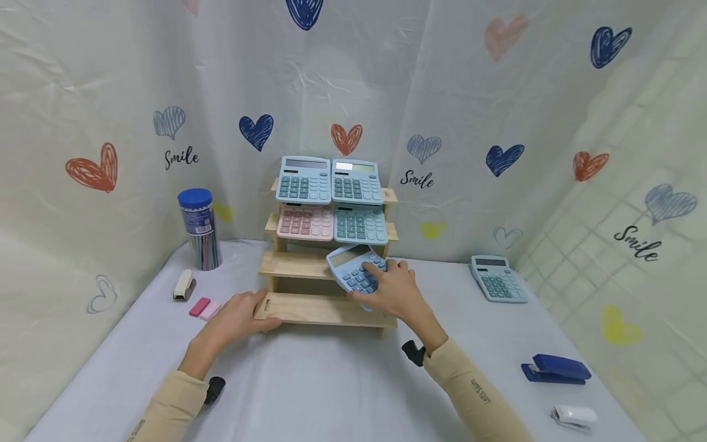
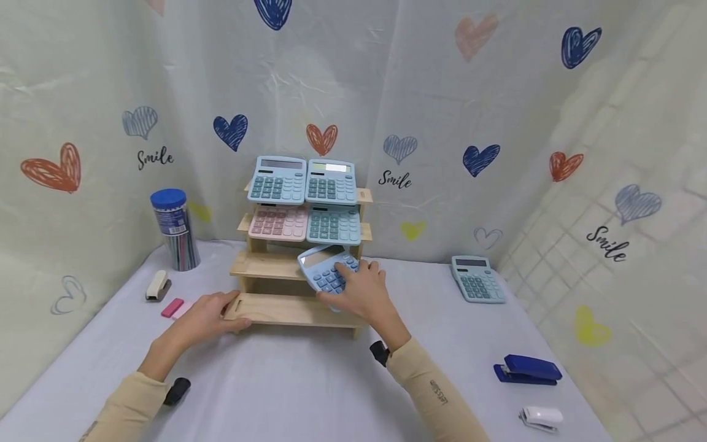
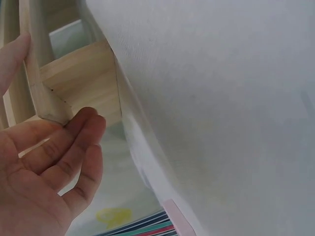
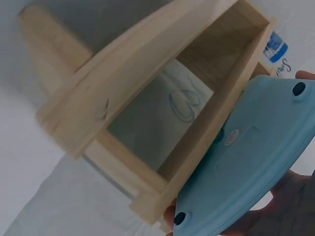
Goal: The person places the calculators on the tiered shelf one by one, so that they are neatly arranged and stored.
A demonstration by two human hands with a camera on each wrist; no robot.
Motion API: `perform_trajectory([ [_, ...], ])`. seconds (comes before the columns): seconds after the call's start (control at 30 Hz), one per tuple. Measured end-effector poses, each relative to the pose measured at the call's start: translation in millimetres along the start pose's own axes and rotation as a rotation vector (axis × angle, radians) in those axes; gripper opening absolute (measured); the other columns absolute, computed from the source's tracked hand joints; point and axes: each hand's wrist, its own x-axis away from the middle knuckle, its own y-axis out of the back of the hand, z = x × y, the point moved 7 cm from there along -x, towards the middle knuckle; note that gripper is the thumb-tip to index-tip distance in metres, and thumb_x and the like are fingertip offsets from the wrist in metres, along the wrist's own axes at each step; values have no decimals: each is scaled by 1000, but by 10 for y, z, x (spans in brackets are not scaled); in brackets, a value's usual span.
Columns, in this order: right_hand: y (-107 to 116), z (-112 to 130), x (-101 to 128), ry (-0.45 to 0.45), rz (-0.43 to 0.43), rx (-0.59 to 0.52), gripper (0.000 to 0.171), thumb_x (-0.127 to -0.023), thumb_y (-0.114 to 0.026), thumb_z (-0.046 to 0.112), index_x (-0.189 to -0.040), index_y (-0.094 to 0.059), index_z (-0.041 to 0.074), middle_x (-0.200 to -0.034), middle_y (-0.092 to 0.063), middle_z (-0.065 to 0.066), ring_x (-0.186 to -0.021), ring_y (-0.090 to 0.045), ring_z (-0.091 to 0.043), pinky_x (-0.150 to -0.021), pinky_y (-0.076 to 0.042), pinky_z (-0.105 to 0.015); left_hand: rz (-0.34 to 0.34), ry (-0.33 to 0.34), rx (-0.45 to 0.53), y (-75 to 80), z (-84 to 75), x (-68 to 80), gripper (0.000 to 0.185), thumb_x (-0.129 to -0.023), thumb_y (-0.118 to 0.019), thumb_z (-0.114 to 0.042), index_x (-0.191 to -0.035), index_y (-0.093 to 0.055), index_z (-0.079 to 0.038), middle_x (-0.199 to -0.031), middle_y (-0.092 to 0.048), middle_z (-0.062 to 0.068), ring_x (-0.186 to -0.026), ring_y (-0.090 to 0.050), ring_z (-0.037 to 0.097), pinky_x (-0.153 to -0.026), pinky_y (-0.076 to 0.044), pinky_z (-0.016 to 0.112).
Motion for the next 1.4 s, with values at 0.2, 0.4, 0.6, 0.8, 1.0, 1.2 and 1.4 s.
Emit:
perform_trajectory([
  [0.2,-70,162,-112,-56,-27,-16,83,-80,-60,75,-144,-55,23,-136,-53,-32,-112,-49,-45,-89,-42,-57,-9,-10,1,1,-11,-8,78,-84,-77,-49,-136,-54,4,-89,-62,10,-78,-50,19,-66,-41,34],
  [0.4,-213,347,-241,-159,-3,37,92,-83,-51,82,-152,-46,22,-135,-49,-35,-124,-44,-49,-102,-39,-60,-15,-24,-2,-3,-24,0,76,-84,-78,-48,-134,-55,4,-88,-62,10,-76,-50,19,-66,-42,34],
  [0.6,-292,616,-326,-102,37,-13,95,-85,-47,82,-156,-38,19,-144,-38,-38,-134,-37,-47,-113,-34,-55,-5,-18,-2,12,-30,4,74,-85,-77,-48,-134,-55,3,-85,-59,7,-74,-48,18,-62,-37,31],
  [0.8,-385,854,-366,43,22,-43,88,-89,-53,74,-155,-40,17,-148,-32,-42,-136,-34,-49,-113,-38,-53,3,-7,-20,26,-28,5,76,-85,-76,-49,-135,-55,4,-93,-64,12,-78,-51,20,-66,-42,34],
  [1.0,-444,1014,-419,95,-31,-8,86,-91,-49,75,-153,-43,16,-144,-40,-40,-132,-38,-46,-113,-37,-51,30,11,-29,-11,-2,-2,85,-85,-75,-53,-139,-51,7,-104,-67,17,-82,-53,20,-70,-45,36],
  [1.2,-428,1124,-449,118,-54,30,85,-91,-48,75,-152,-45,15,-142,-44,-39,-131,-41,-46,-113,-38,-49,17,-4,-18,-19,-8,-7,83,-85,-75,-52,-137,-53,8,-105,-68,18,-83,-54,20,-70,-46,37],
  [1.4,-443,1004,-397,64,-12,-23,89,-89,-50,77,-156,-37,20,-148,-41,-29,-131,-38,-39,-113,-36,-46,17,2,-14,-5,-10,7,85,-85,-75,-51,-138,-51,10,-109,-68,22,-84,-54,21,-70,-46,38],
])
